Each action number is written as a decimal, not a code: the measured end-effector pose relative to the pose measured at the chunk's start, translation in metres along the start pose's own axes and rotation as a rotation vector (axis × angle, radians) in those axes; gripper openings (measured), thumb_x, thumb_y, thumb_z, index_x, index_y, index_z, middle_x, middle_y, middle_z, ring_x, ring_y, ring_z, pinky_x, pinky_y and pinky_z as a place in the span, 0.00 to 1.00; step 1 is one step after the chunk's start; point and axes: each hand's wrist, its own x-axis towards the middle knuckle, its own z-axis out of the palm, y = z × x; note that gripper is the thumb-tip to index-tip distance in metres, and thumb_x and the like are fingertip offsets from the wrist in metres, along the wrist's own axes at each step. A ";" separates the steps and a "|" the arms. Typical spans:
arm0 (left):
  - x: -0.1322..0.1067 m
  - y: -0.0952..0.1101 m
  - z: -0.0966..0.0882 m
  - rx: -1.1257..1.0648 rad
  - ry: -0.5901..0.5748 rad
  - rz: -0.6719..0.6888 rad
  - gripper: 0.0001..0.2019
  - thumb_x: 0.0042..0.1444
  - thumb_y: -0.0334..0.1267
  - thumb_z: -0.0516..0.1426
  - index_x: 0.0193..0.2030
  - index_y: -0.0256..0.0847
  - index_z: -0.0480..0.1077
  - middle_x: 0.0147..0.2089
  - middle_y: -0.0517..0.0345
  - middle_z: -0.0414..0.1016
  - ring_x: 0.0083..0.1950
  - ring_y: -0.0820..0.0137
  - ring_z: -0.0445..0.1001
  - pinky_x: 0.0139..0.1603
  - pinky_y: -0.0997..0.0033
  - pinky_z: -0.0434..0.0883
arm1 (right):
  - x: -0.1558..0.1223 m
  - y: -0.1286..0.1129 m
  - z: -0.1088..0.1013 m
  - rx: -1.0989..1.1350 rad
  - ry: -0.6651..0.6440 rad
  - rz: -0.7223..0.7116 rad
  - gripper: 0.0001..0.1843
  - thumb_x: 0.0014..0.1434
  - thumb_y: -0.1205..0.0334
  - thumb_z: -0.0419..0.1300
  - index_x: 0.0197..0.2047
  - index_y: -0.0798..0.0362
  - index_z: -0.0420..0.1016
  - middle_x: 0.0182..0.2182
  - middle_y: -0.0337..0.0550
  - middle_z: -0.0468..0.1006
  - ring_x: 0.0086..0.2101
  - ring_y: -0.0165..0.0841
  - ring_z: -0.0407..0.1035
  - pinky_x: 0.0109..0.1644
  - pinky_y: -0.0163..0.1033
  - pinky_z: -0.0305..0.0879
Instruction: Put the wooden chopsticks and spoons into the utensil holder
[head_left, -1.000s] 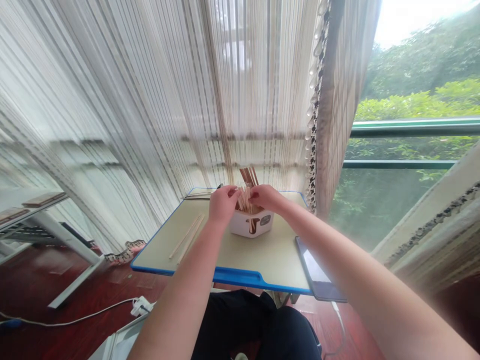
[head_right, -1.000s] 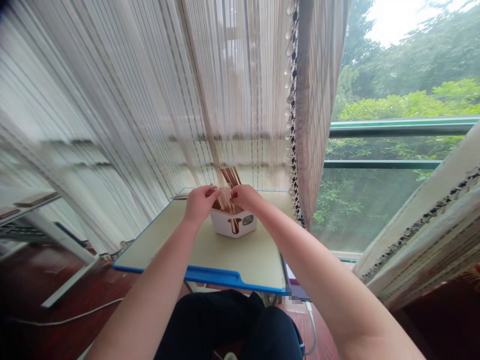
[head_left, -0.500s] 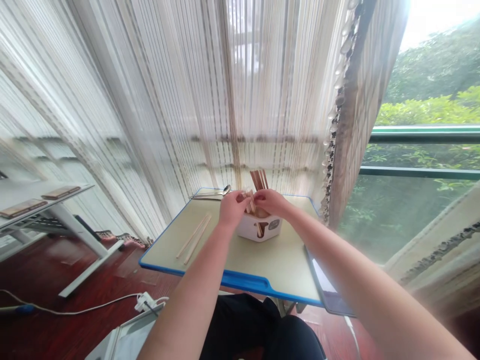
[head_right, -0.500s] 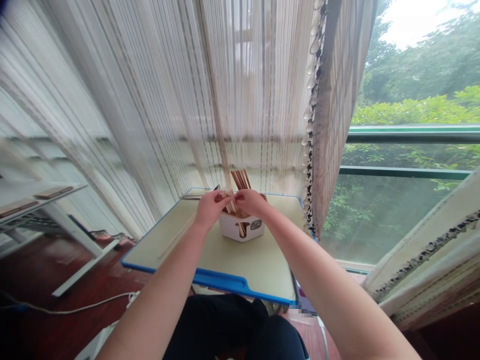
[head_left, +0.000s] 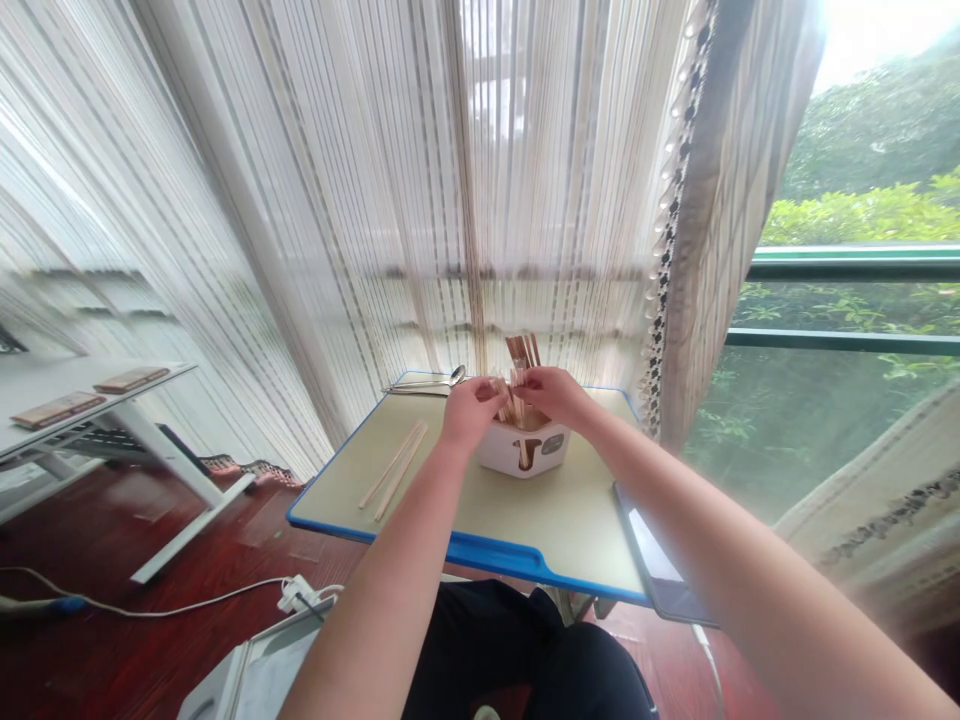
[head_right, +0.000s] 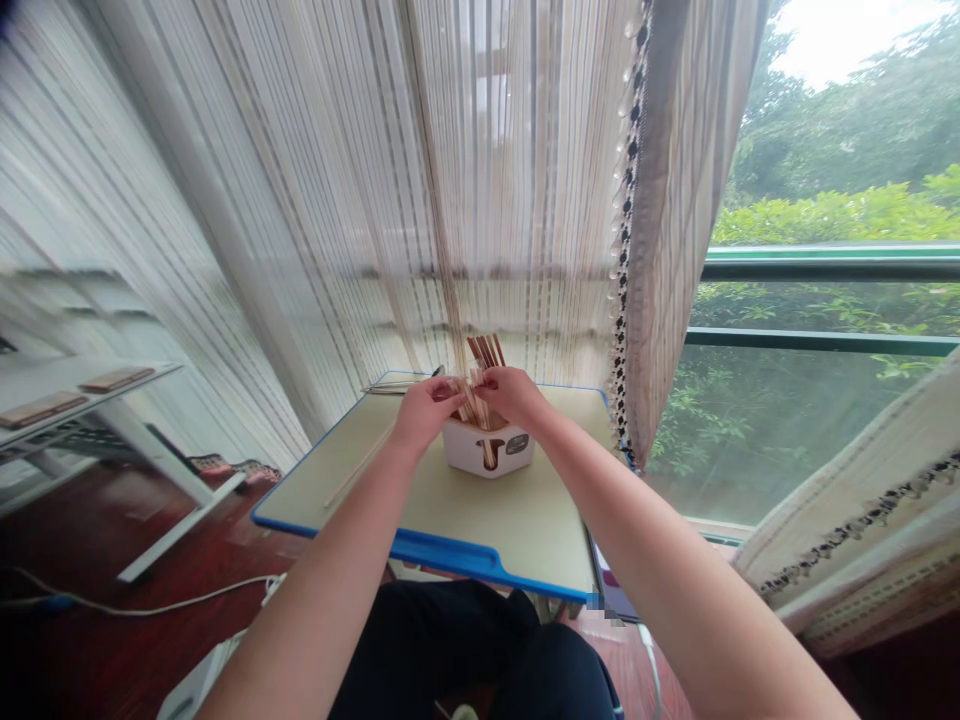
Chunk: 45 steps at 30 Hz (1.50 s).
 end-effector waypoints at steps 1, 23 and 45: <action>0.000 0.001 0.000 0.005 0.003 -0.007 0.12 0.45 0.38 0.61 0.39 0.41 0.73 0.37 0.54 0.77 0.38 0.68 0.75 0.39 0.67 0.70 | 0.000 -0.001 -0.003 0.018 -0.005 -0.009 0.09 0.50 0.55 0.57 0.26 0.52 0.71 0.20 0.37 0.71 0.24 0.29 0.65 0.26 0.32 0.56; 0.042 0.034 -0.026 -0.070 0.127 0.162 0.22 0.54 0.52 0.51 0.48 0.39 0.70 0.44 0.51 0.76 0.45 0.68 0.73 0.43 0.69 0.69 | 0.041 -0.081 -0.064 0.171 0.365 -0.347 0.14 0.53 0.54 0.57 0.31 0.58 0.74 0.24 0.39 0.71 0.28 0.28 0.65 0.34 0.35 0.60; 0.041 -0.045 -0.036 -0.222 0.274 0.108 0.15 0.55 0.45 0.50 0.36 0.37 0.73 0.40 0.53 0.76 0.44 0.68 0.71 0.48 0.67 0.65 | 0.084 -0.088 -0.003 -0.392 -0.158 -0.119 0.06 0.48 0.64 0.59 0.24 0.57 0.75 0.20 0.40 0.74 0.20 0.25 0.64 0.25 0.30 0.56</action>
